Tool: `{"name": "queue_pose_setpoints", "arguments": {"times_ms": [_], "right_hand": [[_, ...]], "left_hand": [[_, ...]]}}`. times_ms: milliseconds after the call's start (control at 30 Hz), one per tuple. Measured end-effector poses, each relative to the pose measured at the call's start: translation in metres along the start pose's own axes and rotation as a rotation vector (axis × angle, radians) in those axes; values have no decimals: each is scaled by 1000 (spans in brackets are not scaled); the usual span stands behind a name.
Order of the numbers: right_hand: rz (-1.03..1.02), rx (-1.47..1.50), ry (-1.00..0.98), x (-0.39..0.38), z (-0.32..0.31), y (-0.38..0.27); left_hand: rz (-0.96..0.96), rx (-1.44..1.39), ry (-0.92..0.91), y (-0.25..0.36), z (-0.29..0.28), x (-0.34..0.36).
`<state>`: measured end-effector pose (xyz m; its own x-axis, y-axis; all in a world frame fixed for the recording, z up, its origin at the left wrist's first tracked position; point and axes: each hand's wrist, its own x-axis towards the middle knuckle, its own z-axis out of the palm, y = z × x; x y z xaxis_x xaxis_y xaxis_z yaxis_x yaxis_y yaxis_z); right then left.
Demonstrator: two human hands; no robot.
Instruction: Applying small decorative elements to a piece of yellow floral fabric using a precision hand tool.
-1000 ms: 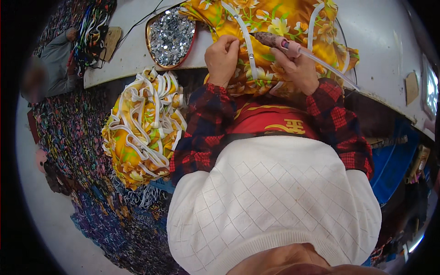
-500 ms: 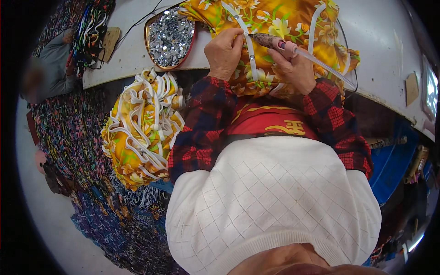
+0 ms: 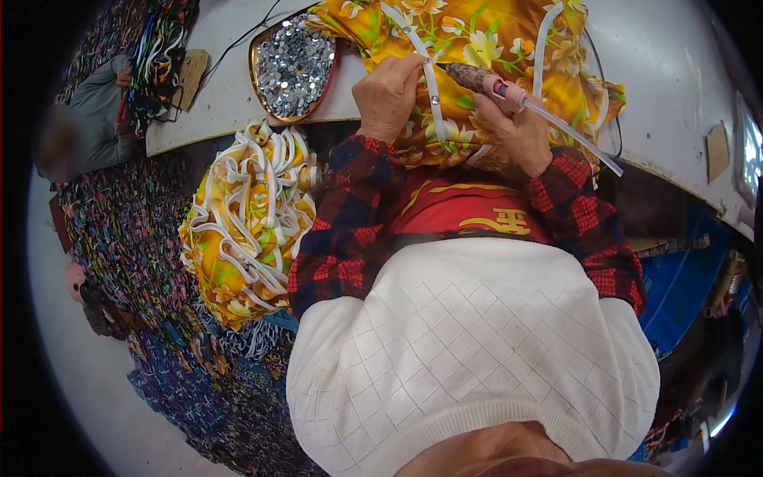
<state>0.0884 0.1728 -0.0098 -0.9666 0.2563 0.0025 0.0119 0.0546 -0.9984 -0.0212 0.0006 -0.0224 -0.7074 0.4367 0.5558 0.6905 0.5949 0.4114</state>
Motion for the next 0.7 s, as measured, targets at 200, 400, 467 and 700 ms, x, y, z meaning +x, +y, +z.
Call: {"name": "queue_pose_setpoints", "arguments": {"times_ms": [200,400,467,700], "right_hand": [[-11,85,28,-3,0,1],[-4,82,48,-2,1,5],[-12,98,54,-3,1,6],[-10,147,70,-12,-15,-8]], "left_hand": [[-415,-309,-55,6,-4,2],[-472,-213,-103,8,5,12],[-533,-307,-144,5,5,12],[-753,-303,183,-75,-58,20]]}}
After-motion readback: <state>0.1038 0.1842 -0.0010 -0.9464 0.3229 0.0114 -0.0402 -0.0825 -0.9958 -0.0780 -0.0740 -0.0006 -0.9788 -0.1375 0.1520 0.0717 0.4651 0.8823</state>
